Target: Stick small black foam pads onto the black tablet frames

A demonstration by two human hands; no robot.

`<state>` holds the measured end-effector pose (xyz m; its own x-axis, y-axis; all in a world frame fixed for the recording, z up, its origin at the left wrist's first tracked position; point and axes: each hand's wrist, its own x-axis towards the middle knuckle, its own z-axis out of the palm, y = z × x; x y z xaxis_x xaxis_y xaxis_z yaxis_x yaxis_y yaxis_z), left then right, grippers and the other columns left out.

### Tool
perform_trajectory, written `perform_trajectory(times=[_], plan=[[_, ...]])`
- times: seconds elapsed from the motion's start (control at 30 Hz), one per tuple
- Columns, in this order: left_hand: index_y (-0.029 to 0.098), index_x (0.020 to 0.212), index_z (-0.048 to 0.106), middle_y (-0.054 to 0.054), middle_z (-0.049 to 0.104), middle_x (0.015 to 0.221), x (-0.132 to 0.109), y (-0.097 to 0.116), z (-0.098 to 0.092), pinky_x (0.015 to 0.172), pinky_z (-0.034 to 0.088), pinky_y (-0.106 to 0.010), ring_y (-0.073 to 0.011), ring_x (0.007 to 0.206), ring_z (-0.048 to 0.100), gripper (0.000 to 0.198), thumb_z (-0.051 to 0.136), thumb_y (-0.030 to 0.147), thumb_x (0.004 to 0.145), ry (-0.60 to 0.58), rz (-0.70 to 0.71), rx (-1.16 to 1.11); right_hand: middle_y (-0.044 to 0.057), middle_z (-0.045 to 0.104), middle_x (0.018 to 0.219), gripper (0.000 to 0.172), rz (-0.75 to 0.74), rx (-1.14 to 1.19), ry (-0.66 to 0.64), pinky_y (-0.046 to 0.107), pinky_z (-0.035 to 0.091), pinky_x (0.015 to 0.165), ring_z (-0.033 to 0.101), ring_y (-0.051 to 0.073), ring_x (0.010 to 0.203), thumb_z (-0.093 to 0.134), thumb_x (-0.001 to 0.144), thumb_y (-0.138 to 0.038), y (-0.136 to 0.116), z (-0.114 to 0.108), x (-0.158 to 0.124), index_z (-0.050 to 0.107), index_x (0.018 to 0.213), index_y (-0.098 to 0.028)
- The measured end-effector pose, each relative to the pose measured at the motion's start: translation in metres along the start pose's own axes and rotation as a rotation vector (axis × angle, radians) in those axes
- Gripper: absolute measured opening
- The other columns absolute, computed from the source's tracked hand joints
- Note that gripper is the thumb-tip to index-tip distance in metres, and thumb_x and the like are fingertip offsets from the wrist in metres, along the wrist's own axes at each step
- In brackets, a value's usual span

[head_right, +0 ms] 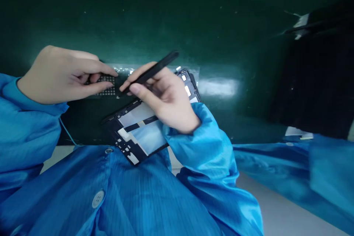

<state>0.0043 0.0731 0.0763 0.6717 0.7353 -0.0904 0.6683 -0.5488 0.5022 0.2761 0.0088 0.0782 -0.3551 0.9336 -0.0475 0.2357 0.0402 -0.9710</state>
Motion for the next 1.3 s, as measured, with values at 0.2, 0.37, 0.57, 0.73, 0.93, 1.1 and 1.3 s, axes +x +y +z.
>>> perform_trajectory(times=[0.2, 0.37, 0.57, 0.73, 0.93, 1.1, 1.3], plan=[[0.017, 0.14, 0.078, -0.012, 0.079, 0.111, -0.025, 0.061, 0.005, 0.065, 0.046, -0.036, -0.0272, 0.086, 0.071, 0.059, 0.05, 0.063, 0.117, 0.066, -0.039, 0.151, 0.002, 0.08, 0.1, 0.015, 0.098, 0.133, 0.545, 0.035, 0.063, 0.074, 0.075, 0.02, 0.086, 0.081, 0.108, -0.044, 0.005, -0.033, -0.091, 0.076, 0.11, -0.031], [0.008, 0.157, 0.06, -0.026, 0.071, 0.134, -0.04, 0.117, 0.034, 0.093, 0.066, -0.058, -0.0496, 0.125, 0.072, 0.085, 0.081, 0.065, 0.098, -0.063, -0.065, 0.247, 0.003, 0.076, 0.1, 0.007, 0.115, 0.042, 0.684, 0.034, 0.062, 0.081, 0.075, 0.02, 0.094, 0.079, 0.11, -0.034, 0.023, -0.047, -0.164, 0.075, 0.114, -0.029], [0.007, 0.156, 0.057, -0.027, 0.069, 0.135, -0.031, 0.118, 0.04, 0.093, 0.069, -0.061, -0.0512, 0.125, 0.071, 0.089, 0.092, 0.054, 0.089, -0.124, -0.077, 0.248, 0.005, 0.079, 0.108, 0.009, 0.014, -0.061, 0.638, 0.036, 0.068, 0.084, 0.079, 0.021, 0.103, 0.07, 0.114, -0.026, 0.04, -0.046, -0.17, 0.07, 0.121, -0.03], [0.01, 0.157, 0.054, -0.026, 0.068, 0.137, -0.031, 0.111, 0.039, 0.096, 0.067, -0.062, -0.0518, 0.127, 0.07, 0.085, 0.08, 0.064, 0.096, -0.145, -0.065, 0.248, 0.004, 0.078, 0.109, 0.012, -0.017, -0.091, 0.638, 0.036, 0.069, 0.085, 0.079, 0.02, 0.103, 0.068, 0.114, -0.023, 0.047, -0.045, -0.169, 0.068, 0.123, -0.03], [0.011, 0.161, 0.052, -0.026, 0.067, 0.14, -0.032, 0.107, 0.04, 0.101, 0.065, -0.063, -0.0518, 0.13, 0.068, 0.086, 0.073, 0.068, 0.1, -0.159, -0.084, 0.22, 0.005, 0.08, 0.111, 0.024, -0.085, -0.27, 0.561, 0.042, 0.069, 0.091, 0.08, 0.023, 0.106, 0.068, 0.11, -0.014, 0.048, -0.048, -0.169, 0.067, 0.128, -0.03], [0.012, 0.158, 0.055, -0.023, 0.069, 0.136, -0.03, 0.107, 0.038, 0.104, 0.064, -0.063, -0.0497, 0.129, 0.069, 0.084, 0.083, 0.06, 0.096, -0.131, -0.092, 0.173, 0.004, 0.08, 0.102, 0.014, -0.039, -0.33, 0.797, 0.043, 0.06, 0.084, 0.075, 0.025, 0.094, 0.069, 0.101, -0.017, 0.028, -0.048, -0.193, 0.077, 0.096, -0.027], [0.012, 0.136, 0.062, -0.018, 0.072, 0.122, -0.044, 0.132, 0.068, 0.093, 0.069, -0.054, -0.0414, 0.112, 0.076, 0.075, 0.1, 0.049, 0.083, 0.017, -0.088, 0.052, -0.007, 0.077, 0.07, 0.039, 0.263, -0.037, 0.571, 0.038, 0.04, 0.031, 0.054, 0.024, 0.035, 0.087, 0.082, -0.056, 0.014, 0.033, -0.223, 0.076, 0.12, -0.055]])
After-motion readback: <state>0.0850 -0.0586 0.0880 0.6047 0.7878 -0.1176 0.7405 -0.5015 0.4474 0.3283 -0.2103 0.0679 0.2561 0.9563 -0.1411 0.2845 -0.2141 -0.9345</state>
